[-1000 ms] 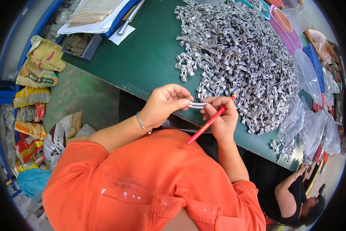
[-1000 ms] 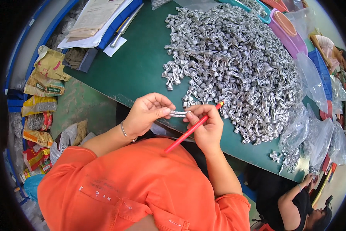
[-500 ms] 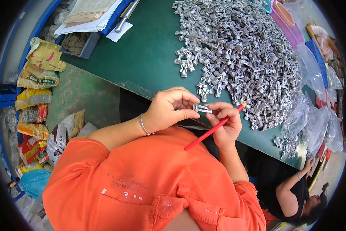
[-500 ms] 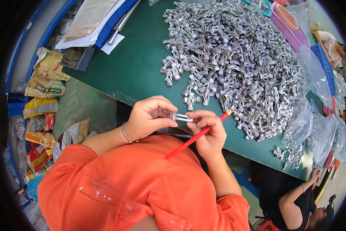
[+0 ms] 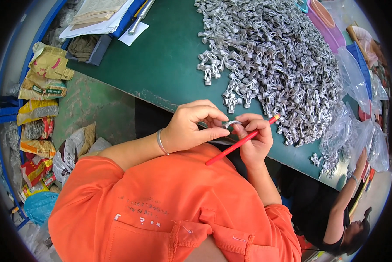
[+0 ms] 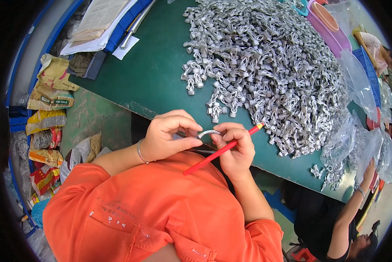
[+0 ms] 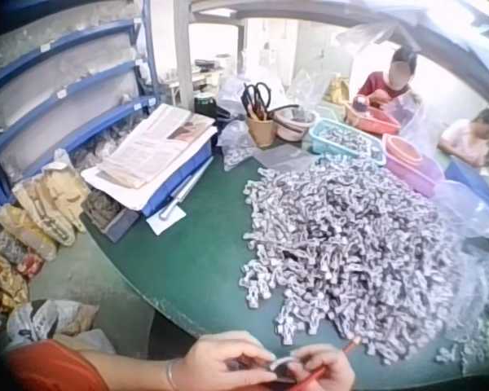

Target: The person uses their hands and a pencil to assemble small metal and plastic components taken from a pile on a table. They pick up a component, manipulate it by fitting parts together, and place it aside while handling items one at a time.

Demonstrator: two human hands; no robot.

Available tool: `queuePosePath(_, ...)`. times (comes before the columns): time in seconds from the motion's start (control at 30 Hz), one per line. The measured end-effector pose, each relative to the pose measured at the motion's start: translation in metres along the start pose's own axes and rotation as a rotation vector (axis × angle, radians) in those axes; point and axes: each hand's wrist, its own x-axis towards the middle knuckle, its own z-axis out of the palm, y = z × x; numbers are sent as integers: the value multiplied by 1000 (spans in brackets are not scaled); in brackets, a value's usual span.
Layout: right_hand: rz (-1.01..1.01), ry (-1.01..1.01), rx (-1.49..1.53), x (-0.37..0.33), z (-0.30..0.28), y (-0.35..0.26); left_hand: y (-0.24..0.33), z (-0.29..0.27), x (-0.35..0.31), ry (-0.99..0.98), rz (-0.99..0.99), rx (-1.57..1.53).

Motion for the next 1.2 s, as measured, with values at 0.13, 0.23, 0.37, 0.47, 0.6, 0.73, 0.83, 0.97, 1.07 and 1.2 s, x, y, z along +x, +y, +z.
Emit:
queuePosePath(0.13, -296, 37, -282, 9, 2, -10, -14, 3, -3, 21, -229, -324)
queuePosePath(0.23, -356, 6, -252, 9, 7, -16, -19, 4, -2, 33, -297, -593)
queuePosePath(0.37, -399, -25, -291, 11, 14, -21, -23, 4, 0, -4, -254, -624)
queuePosePath(0.47, -368, -15, -250, 11, 15, -21, -25, 4, 0, -8, -252, -603)
queuePosePath(0.6, -362, 1, -230, 14, 13, -18, -19, 7, 4, -2, -341, -605)
queuePosePath(0.73, -238, -25, -196, 11, 10, -14, -22, 12, 2, 150, -127, -195)
queuePosePath(0.83, -8, -44, -232, 3, 11, -2, -22, 8, 9, 219, 186, 295)
queuePosePath(0.97, -183, 15, -335, 11, 9, -11, -23, 13, 15, 248, 257, 346)
queuePosePath(1.07, -379, 46, -512, 26, -11, -22, -30, 14, 14, 252, 240, 382)
queuePosePath(1.2, -434, 201, -564, 50, -51, -32, -35, 12, 9, 236, 230, 391)
